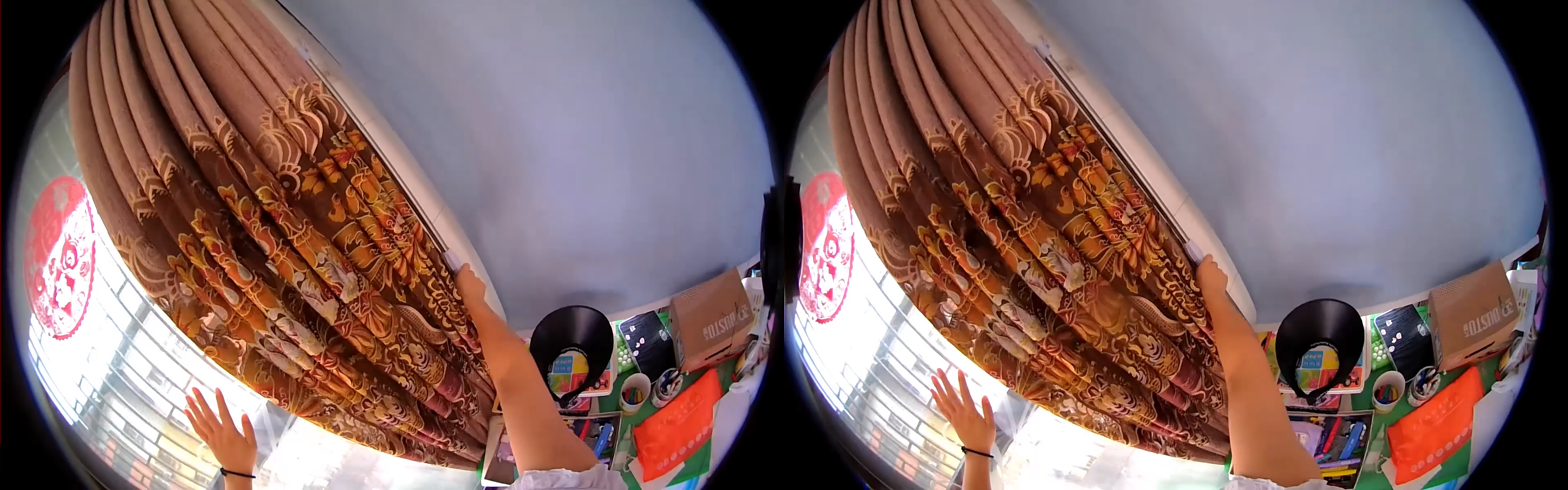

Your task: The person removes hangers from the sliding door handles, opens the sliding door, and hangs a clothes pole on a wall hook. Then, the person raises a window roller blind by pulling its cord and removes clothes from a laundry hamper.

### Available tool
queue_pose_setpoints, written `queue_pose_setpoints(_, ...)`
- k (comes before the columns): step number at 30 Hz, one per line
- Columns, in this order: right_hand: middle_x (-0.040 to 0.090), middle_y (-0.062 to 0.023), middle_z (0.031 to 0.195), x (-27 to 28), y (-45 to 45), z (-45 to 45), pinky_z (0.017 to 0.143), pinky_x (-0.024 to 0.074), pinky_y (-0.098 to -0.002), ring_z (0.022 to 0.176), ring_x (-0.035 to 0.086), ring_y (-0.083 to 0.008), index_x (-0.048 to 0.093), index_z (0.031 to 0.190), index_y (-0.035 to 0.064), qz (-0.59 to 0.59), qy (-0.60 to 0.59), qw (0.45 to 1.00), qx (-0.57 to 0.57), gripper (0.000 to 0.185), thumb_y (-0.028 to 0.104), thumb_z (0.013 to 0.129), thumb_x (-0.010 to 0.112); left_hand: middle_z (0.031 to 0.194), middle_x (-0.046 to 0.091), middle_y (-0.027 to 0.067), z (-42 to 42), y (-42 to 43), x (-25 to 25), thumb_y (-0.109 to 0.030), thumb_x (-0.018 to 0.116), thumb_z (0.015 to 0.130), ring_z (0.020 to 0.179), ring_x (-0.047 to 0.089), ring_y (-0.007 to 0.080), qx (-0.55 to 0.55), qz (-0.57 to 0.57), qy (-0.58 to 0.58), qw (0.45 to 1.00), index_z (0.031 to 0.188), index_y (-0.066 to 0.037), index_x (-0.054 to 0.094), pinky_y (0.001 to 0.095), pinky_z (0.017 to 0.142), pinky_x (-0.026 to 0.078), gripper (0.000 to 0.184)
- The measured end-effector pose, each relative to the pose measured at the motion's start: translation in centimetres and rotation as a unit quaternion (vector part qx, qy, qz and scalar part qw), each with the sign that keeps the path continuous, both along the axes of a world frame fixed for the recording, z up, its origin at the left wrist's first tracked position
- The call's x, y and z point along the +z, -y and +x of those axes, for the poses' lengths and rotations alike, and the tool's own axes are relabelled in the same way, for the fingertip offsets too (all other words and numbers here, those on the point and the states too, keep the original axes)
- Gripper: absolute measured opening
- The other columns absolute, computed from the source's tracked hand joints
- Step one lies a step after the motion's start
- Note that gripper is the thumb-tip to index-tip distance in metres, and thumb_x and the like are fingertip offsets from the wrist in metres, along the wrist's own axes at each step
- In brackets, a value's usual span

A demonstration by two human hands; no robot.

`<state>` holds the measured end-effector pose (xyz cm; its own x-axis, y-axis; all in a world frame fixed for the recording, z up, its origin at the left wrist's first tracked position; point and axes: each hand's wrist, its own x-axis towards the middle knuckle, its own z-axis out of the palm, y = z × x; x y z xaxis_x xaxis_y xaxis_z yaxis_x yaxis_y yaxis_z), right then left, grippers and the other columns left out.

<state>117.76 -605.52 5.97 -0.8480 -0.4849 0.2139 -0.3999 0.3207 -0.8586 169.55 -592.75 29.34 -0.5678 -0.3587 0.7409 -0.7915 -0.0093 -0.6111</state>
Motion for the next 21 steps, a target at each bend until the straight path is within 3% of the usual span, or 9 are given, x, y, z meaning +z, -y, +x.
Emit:
queue_pose_setpoints(3,0.06,-0.0218,0.089,3.3,-2.3,0.3,0.066,0.0443,-0.0476,0.08,0.058,-0.0416,0.04,0.098,0.0031,-0.044,-0.061,0.997,0.013,0.017,0.014,0.085,0.042,0.145,0.013,0.0178,-0.2,0.0,0.0,-0.032,0.038,0.089,0.134,0.007,0.0374,-0.013,-0.001,0.006,1.0,0.136,-0.008,0.029,0.0513,0.108,0.007,0.054)
queue_pose_setpoints(10,0.061,-0.0214,0.086,10.4,-5.8,1.8,0.066,0.0434,-0.0484,0.078,0.058,-0.0407,0.041,0.1,0.001,-0.115,-0.171,0.978,0.025,0.024,0.018,0.084,0.048,0.145,0.014,0.0172,0.0,0.4,0.3,-0.031,0.039,0.088,0.135,0.009,0.0357,-0.062,-0.011,0.007,0.998,0.137,-0.01,0.03,0.0488,0.109,0.008,0.054)
queue_pose_setpoints(15,0.059,-0.0255,0.08,21.4,-9.3,4.6,0.067,0.0431,-0.0516,0.076,0.057,-0.0444,0.042,0.1,0.0004,-0.234,-0.18,0.955,0.001,0.028,0.025,0.089,0.047,0.146,0.015,0.0152,0.2,0.3,0.3,-0.029,0.045,0.087,0.135,0.011,0.034,-0.106,-0.001,-0.018,0.994,0.137,-0.014,0.032,0.0484,0.108,0.009,0.053)
queue_pose_setpoints(18,0.06,-0.0234,0.079,26.6,-12.4,6.0,0.063,0.0455,-0.0493,0.073,0.059,-0.0411,0.042,0.1,0.0001,-0.305,-0.258,0.916,-0.041,0.033,0.031,0.089,0.047,0.146,0.017,0.0131,0.2,0.3,0.4,-0.027,0.048,0.085,0.135,0.013,0.0319,-0.14,-0.011,-0.025,0.99,0.136,-0.017,0.033,0.0457,0.109,0.01,0.054)
queue_pose_setpoints(20,0.059,-0.025,0.076,28.6,-14.4,6.0,0.064,0.0452,-0.0462,0.073,0.058,-0.0422,0.044,0.1,-0.0015,-0.378,-0.282,0.882,0.005,0.042,0.038,0.087,0.05,0.146,0.018,0.0122,0.6,0.7,0.2,-0.024,0.052,0.083,0.135,0.014,0.0307,-0.155,-0.006,-0.037,0.987,0.136,-0.019,0.033,0.0443,0.109,0.011,0.057)
queue_pose_setpoints(21,0.06,-0.0188,0.074,30.1,-16.0,6.4,0.063,0.0476,-0.0409,0.069,0.061,-0.0322,0.047,0.101,0.0002,-0.344,-0.312,0.885,-0.032,0.036,0.034,0.089,0.049,0.146,0.018,0.0112,0.7,0.9,0.2,-0.024,0.053,0.083,0.135,0.014,0.0303,-0.167,-0.006,-0.04,0.985,0.136,-0.02,0.033,0.044,0.109,0.012,0.057)
